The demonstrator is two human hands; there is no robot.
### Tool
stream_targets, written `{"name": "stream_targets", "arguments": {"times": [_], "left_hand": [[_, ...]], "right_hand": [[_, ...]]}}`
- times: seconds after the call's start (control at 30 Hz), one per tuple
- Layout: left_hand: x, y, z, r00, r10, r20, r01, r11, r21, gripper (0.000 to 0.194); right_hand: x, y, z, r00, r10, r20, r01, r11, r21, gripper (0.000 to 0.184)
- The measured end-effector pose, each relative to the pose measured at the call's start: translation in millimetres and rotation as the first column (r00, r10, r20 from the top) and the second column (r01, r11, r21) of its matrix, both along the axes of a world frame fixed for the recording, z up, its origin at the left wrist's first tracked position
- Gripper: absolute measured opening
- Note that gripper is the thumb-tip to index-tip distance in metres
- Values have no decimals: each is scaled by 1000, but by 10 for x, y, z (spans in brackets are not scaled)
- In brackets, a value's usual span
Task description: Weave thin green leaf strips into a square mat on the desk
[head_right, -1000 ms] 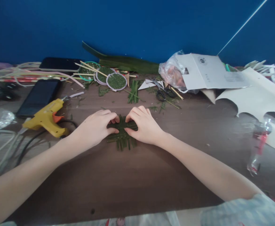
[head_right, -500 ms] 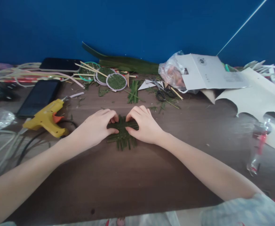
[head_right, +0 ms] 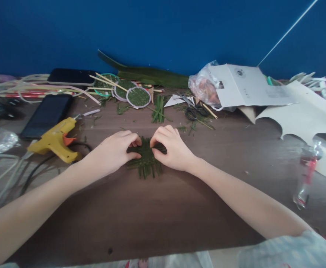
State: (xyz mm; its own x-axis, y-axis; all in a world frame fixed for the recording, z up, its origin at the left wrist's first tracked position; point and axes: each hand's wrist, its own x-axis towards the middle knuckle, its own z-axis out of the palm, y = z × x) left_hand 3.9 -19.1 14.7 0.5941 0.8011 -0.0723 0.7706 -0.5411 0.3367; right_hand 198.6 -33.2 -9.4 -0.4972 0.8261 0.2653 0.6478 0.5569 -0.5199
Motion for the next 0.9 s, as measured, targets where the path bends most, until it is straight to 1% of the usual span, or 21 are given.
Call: {"name": "stream_targets", "arguments": {"times": [0.03, 0.13, 0.23, 0.3, 0.53, 0.9], "left_hand": [[-2, -2, 9, 1000, 0, 2, 0, 1000, 1, 16], [4, -18, 49, 1000, -10, -12, 10, 1000, 29, 16], [22, -42, 80, 997, -18, -71, 25, 995, 94, 19], [35, -57, 82, 995, -15, -101, 26, 994, 110, 19], [54, -75, 46, 996, -6, -90, 13, 997, 72, 13], [55, -82, 27, 998, 9, -67, -6, 999, 44, 12]], "right_hand": [[-5, -3, -2, 1000, 6, 24, -6, 1000, 6, 5], [-14, -8, -13, 997, 7, 82, -8, 1000, 14, 10], [-16, -9, -18, 995, -8, 96, 5, 1000, 25, 12], [-18, -10, -18, 995, -13, 98, 9, 999, 32, 12], [-24, -17, -14, 995, 30, 97, -33, 999, 26, 8], [-32, -17, -14, 995, 58, 79, -58, 998, 4, 8]]}}
